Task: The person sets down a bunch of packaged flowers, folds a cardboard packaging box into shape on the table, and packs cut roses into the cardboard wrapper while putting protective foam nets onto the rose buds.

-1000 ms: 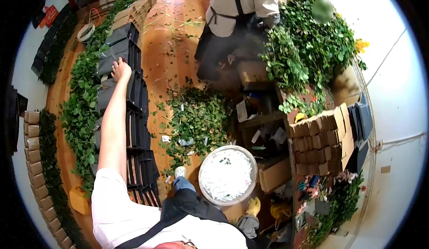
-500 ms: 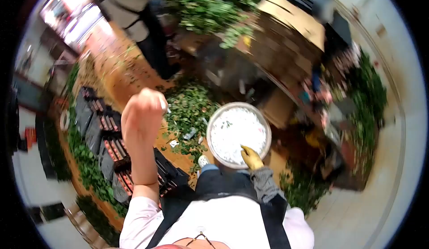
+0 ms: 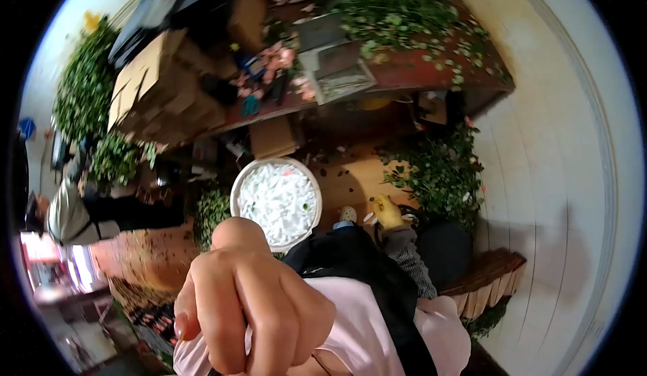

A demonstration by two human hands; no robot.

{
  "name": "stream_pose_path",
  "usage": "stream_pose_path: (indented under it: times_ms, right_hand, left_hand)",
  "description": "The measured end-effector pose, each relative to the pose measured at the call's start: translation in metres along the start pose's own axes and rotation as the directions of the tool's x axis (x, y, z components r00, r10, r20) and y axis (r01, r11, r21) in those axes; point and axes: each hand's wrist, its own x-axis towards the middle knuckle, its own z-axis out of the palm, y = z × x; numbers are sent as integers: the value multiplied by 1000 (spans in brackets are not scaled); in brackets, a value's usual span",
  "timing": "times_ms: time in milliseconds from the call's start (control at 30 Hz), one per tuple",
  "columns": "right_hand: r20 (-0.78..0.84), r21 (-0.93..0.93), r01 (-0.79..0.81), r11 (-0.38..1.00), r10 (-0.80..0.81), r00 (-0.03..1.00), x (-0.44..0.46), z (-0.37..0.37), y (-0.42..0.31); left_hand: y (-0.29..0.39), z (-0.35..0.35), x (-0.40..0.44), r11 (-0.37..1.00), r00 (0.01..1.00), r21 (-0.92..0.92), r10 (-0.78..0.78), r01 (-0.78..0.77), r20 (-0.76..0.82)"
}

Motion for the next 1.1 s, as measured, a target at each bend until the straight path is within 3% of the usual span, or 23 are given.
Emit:
stream_pose_path:
  times_ms: [67,100,133,200,267,367,400,467,567,667,700,733,800,833,933,967,1067,1100]
  right_hand:
    - [0,87,-224,971,225,974,-12,-41,24]
    - [-161,104,-167,980,182,970,-20,-45,41]
    - [-176,119,-176,977,195,965,-24,-50,58]
    - [-143,322,-399,858,461,876,-40,-70,58]
    - [-133,274,-390,879,436,890,-46,-65,77]
    - [-332,-19,-214,977,196,923,-51,-9,148]
    - [-267,166,-265,950,302,915,-53,-12,130]
    - [-71,291,-379,879,414,907,-42,-31,89]
    - [-99,155,-266,951,283,954,-13,-41,65]
    - [-52,196,-260,945,275,960,34,-66,41]
    - [-118,157,-157,975,177,977,54,-57,60]
    - [-149,161,-185,970,209,966,77,-38,88]
    - [-55,236,-270,934,290,955,110,-88,24]
    - [-64,90,-232,969,238,969,132,-99,13]
    - [-59,16,-167,986,167,984,185,-137,-31]
    - [-46,36,-182,983,184,982,201,-157,-58]
    - [-121,110,-69,992,82,989,256,-202,-112]
    - [-128,158,-82,984,103,986,274,-215,-128]
  left_hand:
    - [-24,-27,20,998,997,-56,-44,40,-70]
    - [-37,-39,31,996,998,-84,-41,37,-50]
    - [-49,-51,42,993,999,-111,-38,35,-31]
    - [-66,-71,55,987,993,-128,-92,100,72]
    - [-79,-91,62,969,989,-213,-106,126,101]
    - [-83,-115,72,949,975,-286,-72,132,209]
    - [-82,-122,74,944,969,-297,-72,142,235]
    - [-82,-130,78,974,982,-202,-63,99,179]
    - [-76,-148,80,981,983,-176,-44,76,178]
    - [-62,-176,80,980,985,-193,-22,56,174]
    - [-55,-189,81,982,987,-184,-15,45,161]
    - [-46,-202,81,984,989,-174,-7,33,146]
    - [-41,-230,85,983,979,-110,159,-145,128]
    - [-39,-244,86,970,964,-77,240,-232,118]
    - [-19,-281,93,931,922,-95,363,-352,133]
    - [-9,-294,95,931,924,-125,359,-343,135]
    - [52,-335,93,977,993,-212,39,-13,115]
    - [58,-351,89,989,994,-109,107,-104,20]
